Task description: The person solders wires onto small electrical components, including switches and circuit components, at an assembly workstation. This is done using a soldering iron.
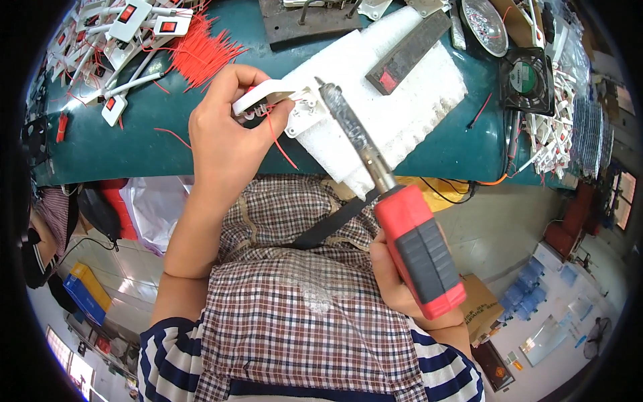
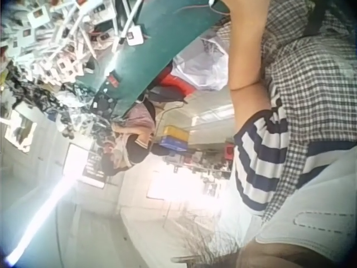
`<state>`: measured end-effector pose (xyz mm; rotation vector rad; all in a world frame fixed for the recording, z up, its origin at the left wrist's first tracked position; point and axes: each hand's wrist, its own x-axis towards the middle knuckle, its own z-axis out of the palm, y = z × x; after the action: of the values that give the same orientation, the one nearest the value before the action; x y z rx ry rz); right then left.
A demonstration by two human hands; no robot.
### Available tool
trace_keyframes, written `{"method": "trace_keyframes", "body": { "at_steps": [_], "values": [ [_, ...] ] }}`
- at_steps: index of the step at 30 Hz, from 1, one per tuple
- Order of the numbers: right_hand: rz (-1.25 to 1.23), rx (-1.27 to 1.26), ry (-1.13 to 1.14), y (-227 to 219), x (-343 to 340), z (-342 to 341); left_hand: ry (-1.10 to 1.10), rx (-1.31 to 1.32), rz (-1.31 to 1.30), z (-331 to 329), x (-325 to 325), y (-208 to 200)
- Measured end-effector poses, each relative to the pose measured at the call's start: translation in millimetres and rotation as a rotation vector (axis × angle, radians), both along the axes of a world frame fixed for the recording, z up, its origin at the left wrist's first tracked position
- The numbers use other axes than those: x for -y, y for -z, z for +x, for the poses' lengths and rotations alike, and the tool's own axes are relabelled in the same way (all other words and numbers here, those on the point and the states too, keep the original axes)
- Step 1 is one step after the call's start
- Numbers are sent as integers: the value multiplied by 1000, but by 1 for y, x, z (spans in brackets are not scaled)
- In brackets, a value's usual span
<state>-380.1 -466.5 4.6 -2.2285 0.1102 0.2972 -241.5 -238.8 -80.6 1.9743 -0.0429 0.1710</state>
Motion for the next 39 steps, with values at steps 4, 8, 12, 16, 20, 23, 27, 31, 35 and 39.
{"method": "trace_keyframes", "body": {
  "at_steps": [4,8,12,16,20,23,27,31,35,39],
  "values": [
    [-92,30,-59,2,-3,2,-11,35,9,0,2,0],
    [-84,42,-18,7,-8,-2,-14,53,-3,0,2,1],
    [-119,52,-85,7,-11,2,2,41,9,-2,-1,2],
    [-147,62,-72,8,-15,2,30,50,17,-1,-2,2],
    [-189,101,-99,6,-18,5,33,36,18,-1,-3,2],
    [-211,82,-104,5,-21,5,35,62,30,-1,-4,2],
    [-216,103,-92,5,-24,4,36,88,35,0,-3,3],
    [-202,100,-77,4,-27,4,34,95,42,0,-3,3],
    [-199,77,-63,2,-30,3,33,101,52,0,-4,4],
    [-238,21,-28,0,-27,-9,34,97,53,0,-3,4]
  ]
}}
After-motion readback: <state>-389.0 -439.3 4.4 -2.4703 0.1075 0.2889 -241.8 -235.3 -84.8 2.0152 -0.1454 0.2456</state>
